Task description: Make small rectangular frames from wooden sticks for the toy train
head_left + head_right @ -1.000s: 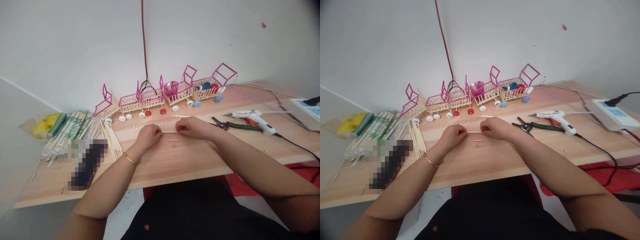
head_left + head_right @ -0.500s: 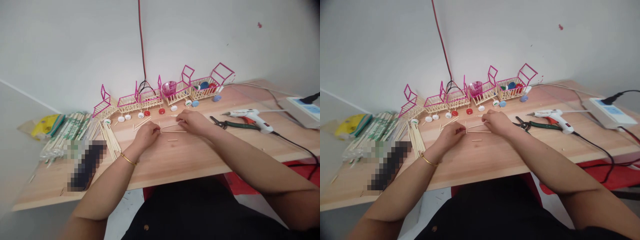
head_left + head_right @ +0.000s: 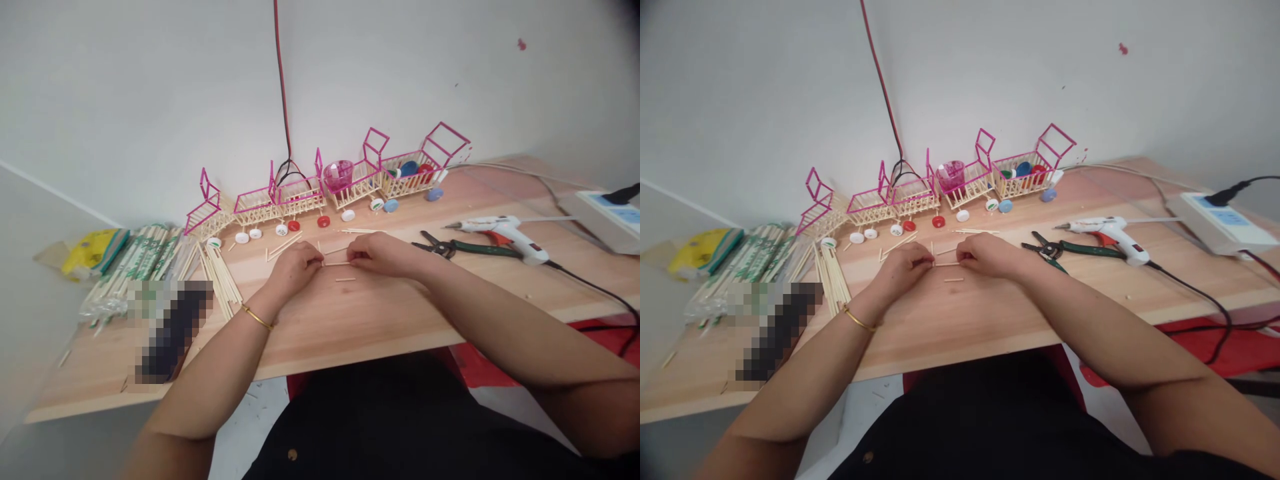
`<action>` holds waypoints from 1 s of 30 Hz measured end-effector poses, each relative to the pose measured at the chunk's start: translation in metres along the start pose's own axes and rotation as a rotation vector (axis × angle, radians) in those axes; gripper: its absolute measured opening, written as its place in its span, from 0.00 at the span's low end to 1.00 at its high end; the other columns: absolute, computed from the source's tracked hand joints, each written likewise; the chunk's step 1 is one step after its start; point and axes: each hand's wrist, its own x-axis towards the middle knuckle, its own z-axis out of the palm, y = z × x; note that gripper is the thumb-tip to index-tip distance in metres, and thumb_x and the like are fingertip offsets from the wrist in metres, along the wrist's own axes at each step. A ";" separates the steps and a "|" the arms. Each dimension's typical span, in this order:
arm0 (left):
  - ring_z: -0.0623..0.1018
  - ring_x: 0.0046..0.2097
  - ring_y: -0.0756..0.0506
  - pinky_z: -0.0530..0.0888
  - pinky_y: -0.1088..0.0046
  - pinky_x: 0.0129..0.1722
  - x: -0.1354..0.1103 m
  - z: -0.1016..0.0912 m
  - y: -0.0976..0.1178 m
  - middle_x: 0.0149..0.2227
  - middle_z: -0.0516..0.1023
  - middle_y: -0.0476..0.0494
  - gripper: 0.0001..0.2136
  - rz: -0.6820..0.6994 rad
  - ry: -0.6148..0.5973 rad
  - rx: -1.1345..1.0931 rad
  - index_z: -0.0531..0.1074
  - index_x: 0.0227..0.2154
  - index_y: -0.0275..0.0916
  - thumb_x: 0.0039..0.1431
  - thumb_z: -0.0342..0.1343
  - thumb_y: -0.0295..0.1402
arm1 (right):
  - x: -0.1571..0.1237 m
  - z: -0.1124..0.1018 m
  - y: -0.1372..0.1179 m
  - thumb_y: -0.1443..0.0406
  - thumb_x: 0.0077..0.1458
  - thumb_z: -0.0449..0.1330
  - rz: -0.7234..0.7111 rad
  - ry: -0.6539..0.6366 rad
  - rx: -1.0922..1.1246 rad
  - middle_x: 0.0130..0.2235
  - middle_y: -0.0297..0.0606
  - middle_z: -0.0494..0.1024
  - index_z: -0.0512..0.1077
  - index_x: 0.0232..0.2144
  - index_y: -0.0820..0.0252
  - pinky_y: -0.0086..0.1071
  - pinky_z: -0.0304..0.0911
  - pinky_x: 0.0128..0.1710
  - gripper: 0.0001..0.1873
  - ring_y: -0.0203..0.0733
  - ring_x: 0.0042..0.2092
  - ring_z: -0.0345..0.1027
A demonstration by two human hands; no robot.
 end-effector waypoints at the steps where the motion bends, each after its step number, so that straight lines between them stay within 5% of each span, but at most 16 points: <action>1: 0.74 0.37 0.48 0.71 0.70 0.40 0.000 0.000 0.000 0.33 0.76 0.43 0.05 0.003 0.000 0.003 0.75 0.30 0.36 0.52 0.55 0.24 | 0.000 0.000 0.000 0.68 0.51 0.53 -0.005 0.001 0.000 0.32 0.37 0.74 0.72 0.29 0.60 0.28 0.55 0.33 0.07 0.38 0.33 0.64; 30: 0.74 0.36 0.48 0.71 0.70 0.39 0.001 -0.004 0.002 0.31 0.76 0.45 0.05 -0.025 -0.038 -0.021 0.74 0.28 0.36 0.50 0.55 0.22 | 0.005 0.000 -0.006 0.68 0.51 0.53 0.014 -0.020 -0.008 0.31 0.37 0.76 0.73 0.29 0.59 0.28 0.54 0.32 0.08 0.38 0.32 0.65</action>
